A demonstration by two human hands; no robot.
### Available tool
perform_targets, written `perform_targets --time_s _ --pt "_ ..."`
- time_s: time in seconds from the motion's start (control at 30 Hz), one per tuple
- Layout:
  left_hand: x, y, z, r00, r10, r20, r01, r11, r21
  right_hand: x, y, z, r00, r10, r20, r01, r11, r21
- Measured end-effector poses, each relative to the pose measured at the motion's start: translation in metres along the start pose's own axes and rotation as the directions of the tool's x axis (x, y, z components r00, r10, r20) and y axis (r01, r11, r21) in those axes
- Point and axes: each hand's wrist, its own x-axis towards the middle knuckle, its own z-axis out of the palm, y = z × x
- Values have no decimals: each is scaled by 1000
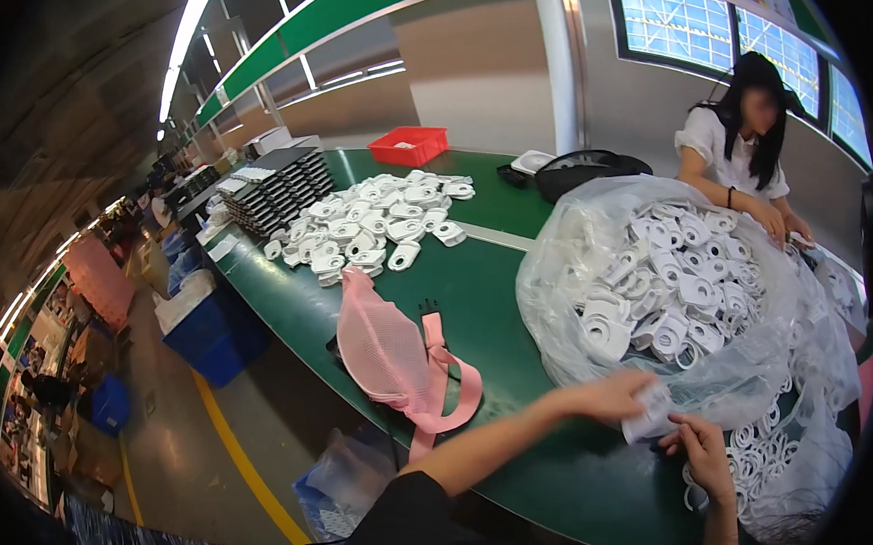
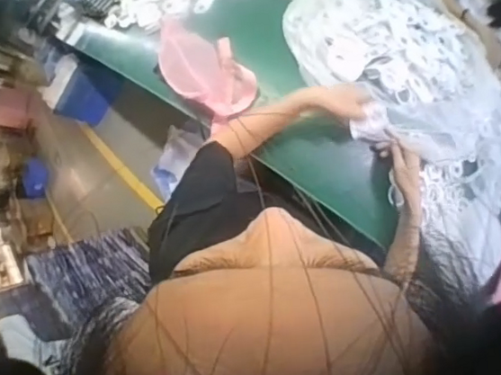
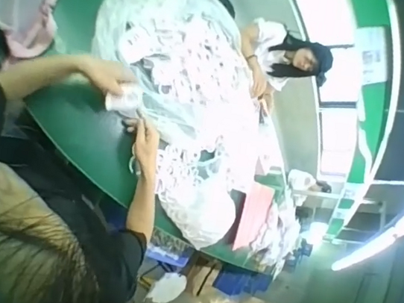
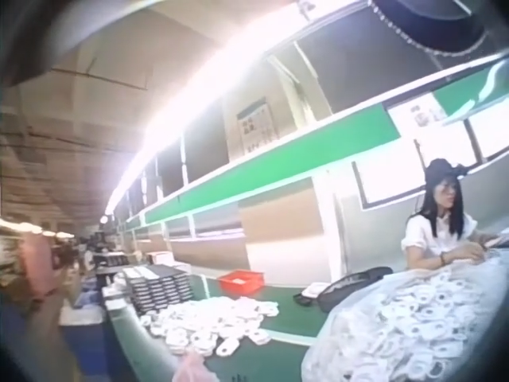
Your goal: Assembling white plastic rings into larger plastic housing components on an assembly line.
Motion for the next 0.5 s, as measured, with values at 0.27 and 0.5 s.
perform_targets --time_s 0.27,0.5 --pt "-64 -16 -208 388 -5 -922 829 439 346 -3 -22 4 996 2 -93 -17 988 -153" --pt "-55 9 -181 474 198 -858 678 538 500 -9 -35 -12 975 -179 -131 116 914 -389"
